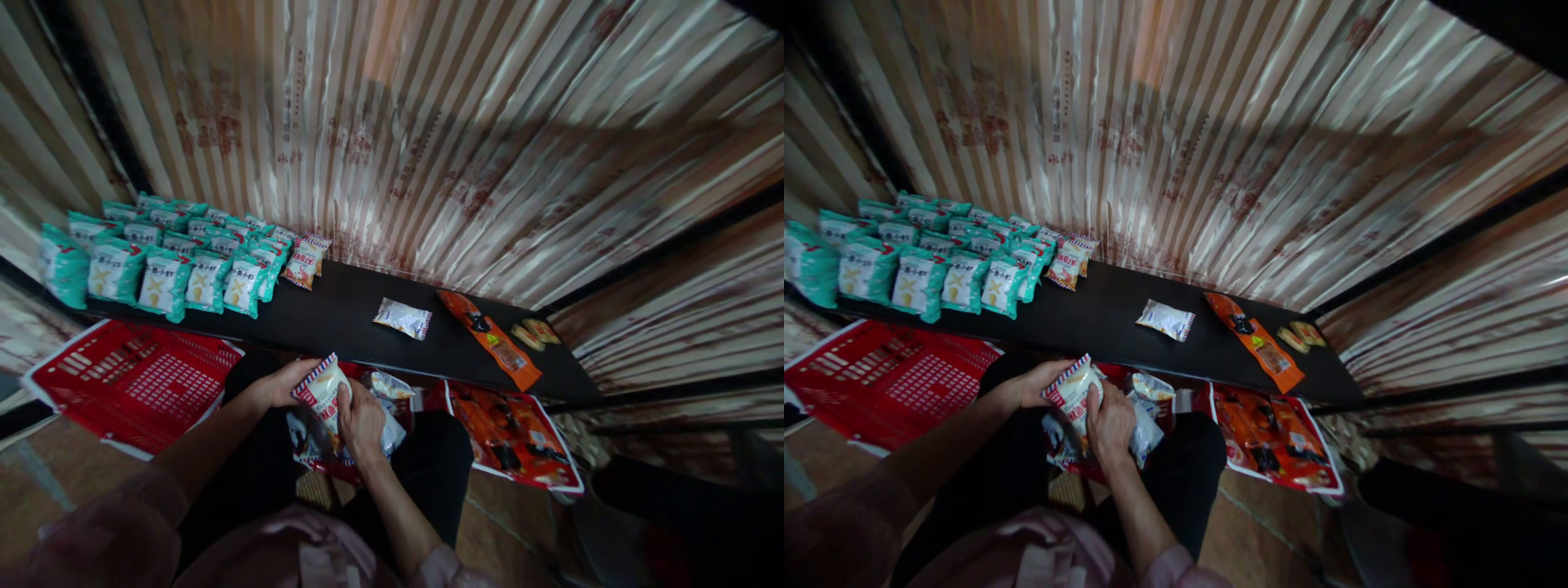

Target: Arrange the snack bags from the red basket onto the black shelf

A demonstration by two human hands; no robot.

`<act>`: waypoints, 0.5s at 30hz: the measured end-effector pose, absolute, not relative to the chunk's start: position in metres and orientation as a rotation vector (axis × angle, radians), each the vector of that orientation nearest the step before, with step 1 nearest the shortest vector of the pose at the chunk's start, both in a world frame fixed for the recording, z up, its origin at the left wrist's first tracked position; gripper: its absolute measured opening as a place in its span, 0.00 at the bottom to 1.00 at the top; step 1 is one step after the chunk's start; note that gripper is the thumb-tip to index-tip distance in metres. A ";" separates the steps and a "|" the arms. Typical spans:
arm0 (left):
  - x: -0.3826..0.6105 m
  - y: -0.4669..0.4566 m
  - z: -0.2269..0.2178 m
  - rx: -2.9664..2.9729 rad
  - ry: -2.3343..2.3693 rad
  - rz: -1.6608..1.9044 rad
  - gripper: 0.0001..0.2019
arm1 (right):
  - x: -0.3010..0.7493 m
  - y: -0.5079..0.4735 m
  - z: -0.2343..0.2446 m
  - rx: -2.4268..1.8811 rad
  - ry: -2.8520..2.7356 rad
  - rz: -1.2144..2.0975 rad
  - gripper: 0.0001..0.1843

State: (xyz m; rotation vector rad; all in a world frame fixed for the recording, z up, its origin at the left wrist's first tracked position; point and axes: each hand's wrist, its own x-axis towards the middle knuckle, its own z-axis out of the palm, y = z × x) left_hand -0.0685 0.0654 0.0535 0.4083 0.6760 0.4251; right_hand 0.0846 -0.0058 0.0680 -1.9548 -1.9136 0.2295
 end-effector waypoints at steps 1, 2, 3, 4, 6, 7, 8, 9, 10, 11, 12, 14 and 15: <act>-0.070 0.064 0.051 0.419 0.695 0.459 0.20 | 0.084 -0.004 0.067 -1.993 -1.865 0.236 0.25; -0.071 0.063 0.049 0.430 0.723 0.490 0.21 | 0.083 -0.003 0.066 -2.031 -1.820 0.244 0.26; -0.072 0.061 0.047 0.441 0.752 0.530 0.23 | 0.082 -0.002 0.065 -2.064 -1.781 0.256 0.26; -0.072 0.058 0.046 0.447 0.763 0.553 0.24 | 0.082 -0.001 0.065 -2.092 -1.749 0.271 0.26; -0.071 0.052 0.044 0.460 0.752 0.588 0.27 | 0.080 0.000 0.063 -2.134 -1.703 0.304 0.26; -0.071 0.050 0.043 0.468 0.740 0.593 0.28 | 0.079 0.001 0.062 -2.149 -1.688 0.318 0.26; -0.070 0.047 0.043 0.478 0.731 0.600 0.28 | 0.078 0.001 0.061 -2.161 -1.679 0.332 0.26; -0.069 0.045 0.043 0.491 0.726 0.610 0.29 | 0.077 0.001 0.060 -2.172 -1.672 0.343 0.27; -0.068 0.042 0.043 0.504 0.728 0.625 0.30 | 0.076 0.001 0.060 -2.186 -1.664 0.354 0.27; -0.066 0.040 0.044 0.517 0.736 0.647 0.30 | 0.076 0.001 0.059 -2.200 -1.654 0.364 0.27; -0.064 0.038 0.044 0.529 0.749 0.674 0.30 | 0.075 0.002 0.058 -2.215 -1.639 0.373 0.27; -0.058 0.034 0.044 0.540 0.797 0.746 0.29 | 0.073 0.003 0.058 -2.250 -1.599 0.393 0.27; -0.055 0.031 0.044 0.536 0.836 0.784 0.29 | 0.072 0.004 0.058 -2.265 -1.580 0.404 0.27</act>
